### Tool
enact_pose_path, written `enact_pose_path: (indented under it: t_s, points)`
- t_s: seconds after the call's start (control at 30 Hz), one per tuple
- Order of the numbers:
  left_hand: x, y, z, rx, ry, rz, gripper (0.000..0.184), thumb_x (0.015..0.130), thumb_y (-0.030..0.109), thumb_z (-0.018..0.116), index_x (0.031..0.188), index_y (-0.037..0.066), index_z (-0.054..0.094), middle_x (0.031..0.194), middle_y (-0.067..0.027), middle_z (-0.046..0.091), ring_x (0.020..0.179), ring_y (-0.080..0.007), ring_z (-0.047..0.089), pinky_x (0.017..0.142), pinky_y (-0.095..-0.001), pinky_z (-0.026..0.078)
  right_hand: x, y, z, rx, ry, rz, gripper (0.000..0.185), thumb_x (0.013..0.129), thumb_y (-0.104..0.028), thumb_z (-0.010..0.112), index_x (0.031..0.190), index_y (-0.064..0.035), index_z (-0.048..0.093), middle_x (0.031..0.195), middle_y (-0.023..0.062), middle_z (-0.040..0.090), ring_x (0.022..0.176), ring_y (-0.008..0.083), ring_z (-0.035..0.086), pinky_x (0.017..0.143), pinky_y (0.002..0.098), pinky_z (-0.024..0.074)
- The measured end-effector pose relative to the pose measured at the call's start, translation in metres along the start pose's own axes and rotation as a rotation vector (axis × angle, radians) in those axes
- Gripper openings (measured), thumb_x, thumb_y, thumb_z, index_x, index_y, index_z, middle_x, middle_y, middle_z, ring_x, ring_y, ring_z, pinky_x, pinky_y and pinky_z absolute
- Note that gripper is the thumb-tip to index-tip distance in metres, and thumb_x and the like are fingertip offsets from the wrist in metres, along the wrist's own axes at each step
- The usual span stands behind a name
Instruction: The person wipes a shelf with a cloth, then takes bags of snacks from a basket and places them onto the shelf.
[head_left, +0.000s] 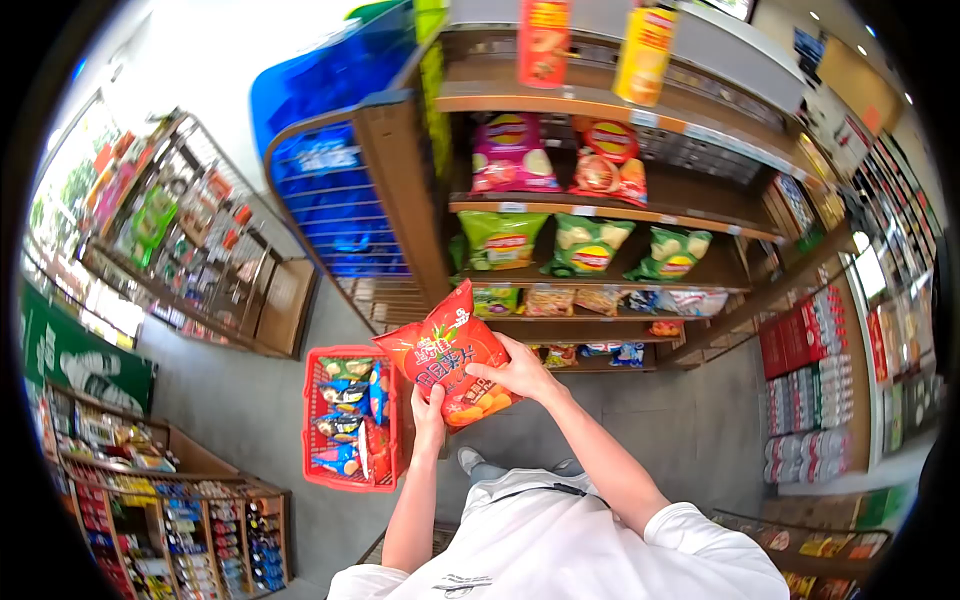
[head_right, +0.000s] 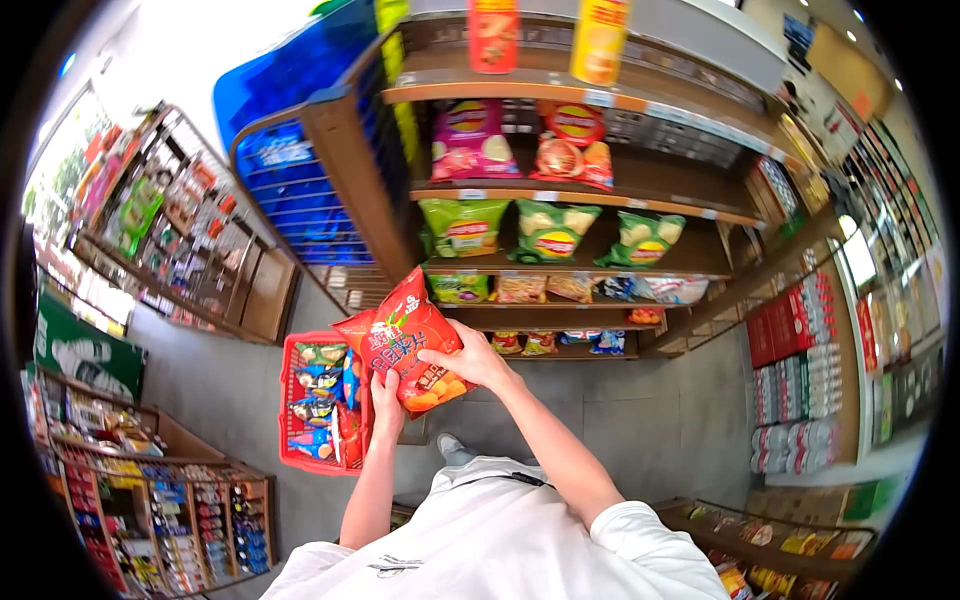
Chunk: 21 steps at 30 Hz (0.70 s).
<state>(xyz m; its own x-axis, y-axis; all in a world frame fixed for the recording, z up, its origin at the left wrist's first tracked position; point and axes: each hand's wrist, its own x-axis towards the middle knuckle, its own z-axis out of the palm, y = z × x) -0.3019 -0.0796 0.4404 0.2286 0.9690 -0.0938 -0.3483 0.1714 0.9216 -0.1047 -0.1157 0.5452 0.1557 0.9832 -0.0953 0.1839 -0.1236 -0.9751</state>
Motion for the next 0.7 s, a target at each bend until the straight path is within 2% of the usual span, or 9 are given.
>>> enact_pose_path:
  t_s: [0.2,0.33,0.5,0.57,0.63,0.7]
  points:
    - [-0.021,-0.017,0.088,0.03,-0.179,-0.04,0.048,0.09,0.027,0.065,0.125,-0.002,0.048,0.115,-0.0108,0.06,0.102,-0.017,0.058,0.092,-0.0316,0.047,-0.063,0.016,-0.086,0.065,0.185,0.004,0.073,0.071,-0.041,0.082,0.126,-0.0021,0.055,0.115,0.0131,0.066,0.103,0.0213,0.064,0.092,0.0351,0.0493]
    - [-0.038,-0.037,0.132,0.031,-0.31,-0.135,0.053,0.091,0.025,0.065,0.13,-0.001,0.041,0.124,-0.0109,0.055,0.111,-0.0166,0.054,0.098,-0.0334,0.043,-0.106,0.032,-0.135,0.098,0.269,0.028,0.073,0.071,-0.041,0.082,0.127,-0.0027,0.055,0.115,0.0131,0.066,0.103,0.0212,0.064,0.092,0.0347,0.0493]
    - [-0.05,-0.048,0.185,0.113,-0.556,-0.263,0.058,0.089,0.027,0.068,0.133,0.0,0.041,0.124,-0.0087,0.056,0.114,-0.017,0.053,0.101,-0.0347,0.04,-0.163,0.06,-0.189,0.196,0.399,0.056,0.072,0.07,-0.042,0.083,0.125,-0.0032,0.057,0.115,0.0129,0.066,0.103,0.0201,0.064,0.092,0.0345,0.0495]
    - [-0.05,-0.047,0.205,0.361,-0.74,-0.332,0.063,0.087,0.027,0.071,0.134,0.0,0.04,0.126,-0.0088,0.055,0.116,-0.0174,0.052,0.102,-0.0344,0.04,-0.186,0.067,-0.208,0.189,0.429,0.073,0.071,0.07,-0.041,0.083,0.124,-0.0031,0.057,0.113,0.0127,0.067,0.102,0.0196,0.064,0.091,0.034,0.0498]
    - [-0.058,-0.046,0.233,0.33,-0.83,-0.305,0.066,0.083,0.024,0.075,0.134,0.001,0.041,0.126,-0.0086,0.055,0.117,-0.0173,0.052,0.101,-0.0353,0.041,-0.205,0.075,-0.222,0.186,0.487,0.061,0.07,0.07,-0.04,0.083,0.124,-0.0028,0.058,0.111,0.0125,0.068,0.1,0.0195,0.065,0.09,0.0338,0.0503]
    - [-0.063,-0.042,0.257,0.405,-0.869,-0.368,0.068,0.08,0.02,0.078,0.134,0.0,0.04,0.126,-0.0088,0.056,0.115,-0.0165,0.053,0.098,-0.0357,0.044,-0.219,0.083,-0.235,0.218,0.495,0.084,0.069,0.07,-0.039,0.083,0.124,-0.0031,0.058,0.111,0.0121,0.068,0.099,0.0197,0.065,0.089,0.0341,0.0506]
